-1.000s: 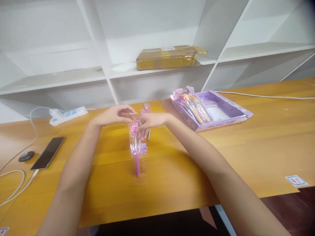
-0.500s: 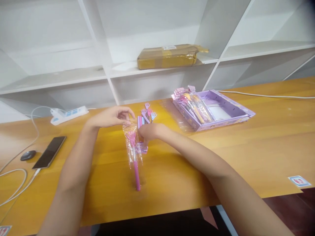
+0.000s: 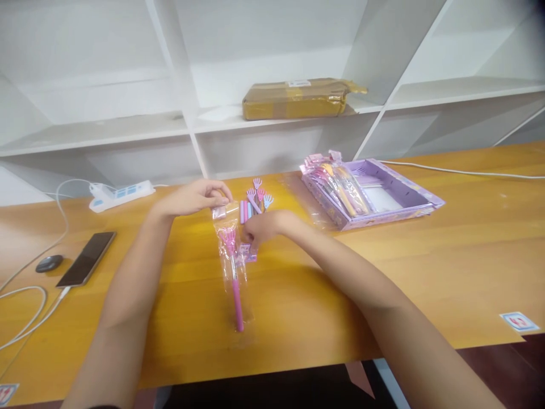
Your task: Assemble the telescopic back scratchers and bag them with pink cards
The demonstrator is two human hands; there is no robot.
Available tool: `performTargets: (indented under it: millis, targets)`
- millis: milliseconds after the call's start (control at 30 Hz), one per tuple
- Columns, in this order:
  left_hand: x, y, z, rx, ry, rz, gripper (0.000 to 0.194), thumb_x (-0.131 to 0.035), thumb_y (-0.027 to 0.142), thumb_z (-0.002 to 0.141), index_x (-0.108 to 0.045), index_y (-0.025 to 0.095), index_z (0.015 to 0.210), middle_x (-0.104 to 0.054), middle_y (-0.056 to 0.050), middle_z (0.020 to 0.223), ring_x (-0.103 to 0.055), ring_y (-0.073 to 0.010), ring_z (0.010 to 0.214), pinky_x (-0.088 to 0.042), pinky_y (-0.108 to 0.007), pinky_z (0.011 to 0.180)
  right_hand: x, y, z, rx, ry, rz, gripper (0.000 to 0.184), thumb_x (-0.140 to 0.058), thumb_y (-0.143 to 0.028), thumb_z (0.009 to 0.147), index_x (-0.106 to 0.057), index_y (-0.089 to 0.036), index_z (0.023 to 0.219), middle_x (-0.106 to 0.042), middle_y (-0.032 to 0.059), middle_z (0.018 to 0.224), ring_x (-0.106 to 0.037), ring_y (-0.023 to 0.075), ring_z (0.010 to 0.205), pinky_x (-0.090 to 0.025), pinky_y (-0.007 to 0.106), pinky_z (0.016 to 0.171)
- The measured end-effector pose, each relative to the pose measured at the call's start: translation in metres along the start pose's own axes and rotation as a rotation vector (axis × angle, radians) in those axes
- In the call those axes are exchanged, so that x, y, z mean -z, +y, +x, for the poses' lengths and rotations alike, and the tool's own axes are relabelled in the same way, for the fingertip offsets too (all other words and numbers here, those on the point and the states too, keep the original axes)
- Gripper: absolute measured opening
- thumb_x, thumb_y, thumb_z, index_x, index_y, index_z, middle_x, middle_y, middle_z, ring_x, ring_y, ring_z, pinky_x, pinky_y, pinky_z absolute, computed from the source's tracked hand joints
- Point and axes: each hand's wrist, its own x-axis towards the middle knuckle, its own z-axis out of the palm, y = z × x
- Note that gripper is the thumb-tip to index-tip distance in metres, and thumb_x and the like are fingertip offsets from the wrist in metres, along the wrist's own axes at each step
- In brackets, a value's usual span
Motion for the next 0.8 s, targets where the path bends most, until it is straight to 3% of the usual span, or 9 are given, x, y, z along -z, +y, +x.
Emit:
performTargets:
  millis: [100, 200, 300, 433, 600, 800]
  targets:
    - [-0.002, -0.001, 0.001, -0.016, 0.048, 0.032, 0.031, -0.071, 0.049, 0.098, -0.078, 0.022, 0.113, -0.082, -0.008, 0.099, -0.073, -0.019, 0.087, -0.052, -0.032, 0.079, 0.007, 0.012, -0.018, -0.006, 0.079, 0.084, 0.036, -0.085, -0.044, 0.091, -0.063, -0.019, 0.077, -0.064, -0.0006, 0.072, -0.055, 0.0145, 0.067, -0.034, 0.03, 0.064]
    - [-0.002, -0.004, 0.003, -0.033, 0.078, 0.052, 0.033, -0.071, 0.048, 0.098, -0.079, 0.022, 0.115, -0.081, -0.008, 0.107, -0.071, -0.0196, 0.091, -0.051, -0.033, 0.081, 0.015, 0.024, -0.045, 0.018, 0.257, 0.131, 0.025, -0.073, -0.031, 0.099, -0.063, -0.019, 0.08, -0.064, 0.0, 0.072, -0.054, 0.0135, 0.066, -0.034, 0.03, 0.066]
    - [-0.002, -0.006, 0.004, -0.047, 0.089, 0.051, 0.034, -0.071, 0.049, 0.098, -0.079, 0.022, 0.117, -0.079, -0.008, 0.114, -0.07, -0.0193, 0.094, -0.05, -0.032, 0.081, 0.021, 0.034, -0.072, 0.058, 0.453, 0.118, 0.026, -0.071, -0.033, 0.102, -0.065, -0.018, 0.081, -0.064, 0.0002, 0.072, -0.053, 0.0139, 0.067, -0.034, 0.031, 0.068]
    - [-0.003, -0.006, 0.004, -0.071, 0.093, 0.024, 0.034, -0.07, 0.049, 0.099, -0.078, 0.022, 0.117, -0.079, -0.009, 0.118, -0.07, -0.0197, 0.098, -0.051, -0.032, 0.083, 0.021, 0.036, -0.095, 0.203, 0.605, 0.121, 0.03, -0.063, -0.041, 0.107, -0.074, -0.019, 0.089, -0.069, 0.0027, 0.084, -0.056, 0.0166, 0.074, -0.04, 0.032, 0.074]
    - [-0.006, -0.002, 0.004, -0.104, 0.1, 0.01, 0.034, -0.068, 0.049, 0.101, -0.078, 0.021, 0.118, -0.08, -0.009, 0.116, -0.071, -0.0192, 0.098, -0.052, -0.032, 0.085, 0.019, 0.02, -0.095, 0.348, 0.806, 0.083, 0.042, -0.05, -0.044, 0.115, -0.07, -0.02, 0.087, -0.067, 0.0051, 0.092, -0.058, 0.0179, 0.081, -0.043, 0.033, 0.08]
    - [-0.013, 0.019, -0.005, -0.124, 0.079, -0.086, 0.039, -0.066, 0.053, 0.105, -0.077, 0.019, 0.121, -0.081, -0.009, 0.108, -0.073, -0.0182, 0.091, -0.056, -0.031, 0.083, 0.019, 0.011, -0.085, 0.289, 1.048, -0.019, 0.039, -0.053, -0.042, 0.115, -0.062, -0.019, 0.085, -0.062, 0.0043, 0.089, -0.054, 0.0169, 0.079, -0.039, 0.032, 0.077]
